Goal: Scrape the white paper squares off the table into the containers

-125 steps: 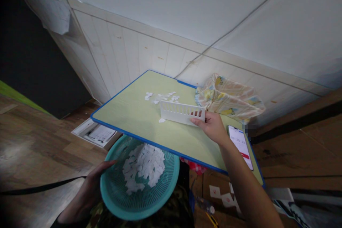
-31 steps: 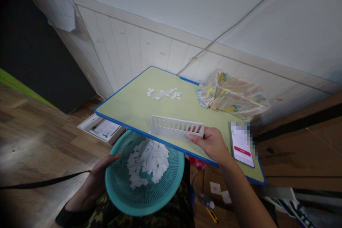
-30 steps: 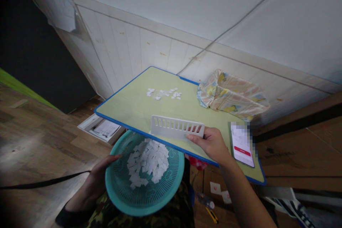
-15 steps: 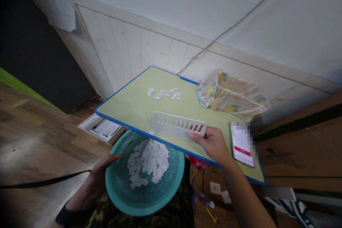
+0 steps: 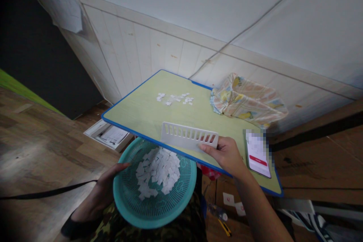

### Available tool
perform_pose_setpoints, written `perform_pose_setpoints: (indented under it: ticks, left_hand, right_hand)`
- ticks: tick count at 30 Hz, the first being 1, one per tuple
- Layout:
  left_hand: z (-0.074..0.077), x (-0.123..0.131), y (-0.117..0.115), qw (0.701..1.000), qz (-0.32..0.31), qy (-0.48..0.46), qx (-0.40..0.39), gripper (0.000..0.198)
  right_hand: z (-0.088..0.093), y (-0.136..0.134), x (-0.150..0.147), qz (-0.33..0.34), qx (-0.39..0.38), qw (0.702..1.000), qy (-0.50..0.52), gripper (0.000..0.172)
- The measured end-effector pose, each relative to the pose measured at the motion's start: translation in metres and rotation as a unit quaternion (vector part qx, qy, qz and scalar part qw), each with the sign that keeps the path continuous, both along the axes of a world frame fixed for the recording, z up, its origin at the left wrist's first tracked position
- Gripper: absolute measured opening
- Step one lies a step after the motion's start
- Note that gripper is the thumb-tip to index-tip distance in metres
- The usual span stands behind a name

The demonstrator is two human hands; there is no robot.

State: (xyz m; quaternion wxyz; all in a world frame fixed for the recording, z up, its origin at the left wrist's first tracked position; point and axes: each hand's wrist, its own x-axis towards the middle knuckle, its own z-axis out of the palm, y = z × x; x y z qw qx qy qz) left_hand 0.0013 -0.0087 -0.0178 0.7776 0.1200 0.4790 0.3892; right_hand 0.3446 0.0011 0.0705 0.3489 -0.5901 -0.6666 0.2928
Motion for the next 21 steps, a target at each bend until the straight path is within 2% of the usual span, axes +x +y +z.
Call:
perform_pose_setpoints:
  ticks: [7, 12, 14, 16, 18, 21]
  left_hand:
    - [0.005, 0.0, -0.001, 1.0, -0.002, -0.002, 0.011, 0.011]
    - [0.004, 0.001, 0.0, 1.0, 0.001, -0.002, 0.005, 0.017]
    - [0.002, 0.001, 0.001, 1.0, 0.004, -0.007, 0.007, 0.017]
    - [-0.001, 0.001, 0.001, 1.0, 0.006, -0.006, 0.009, 0.014]
    - [-0.002, 0.0, 0.0, 1.0, 0.007, 0.002, 0.003, 0.012]
    - [-0.003, 0.0, 0.0, 1.0, 0.005, 0.011, -0.007, 0.013]
  right_hand:
    - [-0.002, -0.004, 0.012, 0.004, 0.02, 1.0, -0.019, 0.018]
    - [-0.003, -0.002, 0.026, -0.099, 0.151, 0.983, -0.013, 0.01]
    - [-0.004, -0.005, 0.023, -0.126, 0.193, 0.973, -0.025, 0.005]
    - [-0.008, -0.011, 0.013, -0.135, 0.206, 0.968, -0.05, 0.006]
    - [-0.013, -0.019, -0.002, -0.105, 0.199, 0.973, -0.057, 0.016]
    - [-0.021, -0.025, -0.026, 0.034, 0.187, 0.982, -0.011, 0.027]
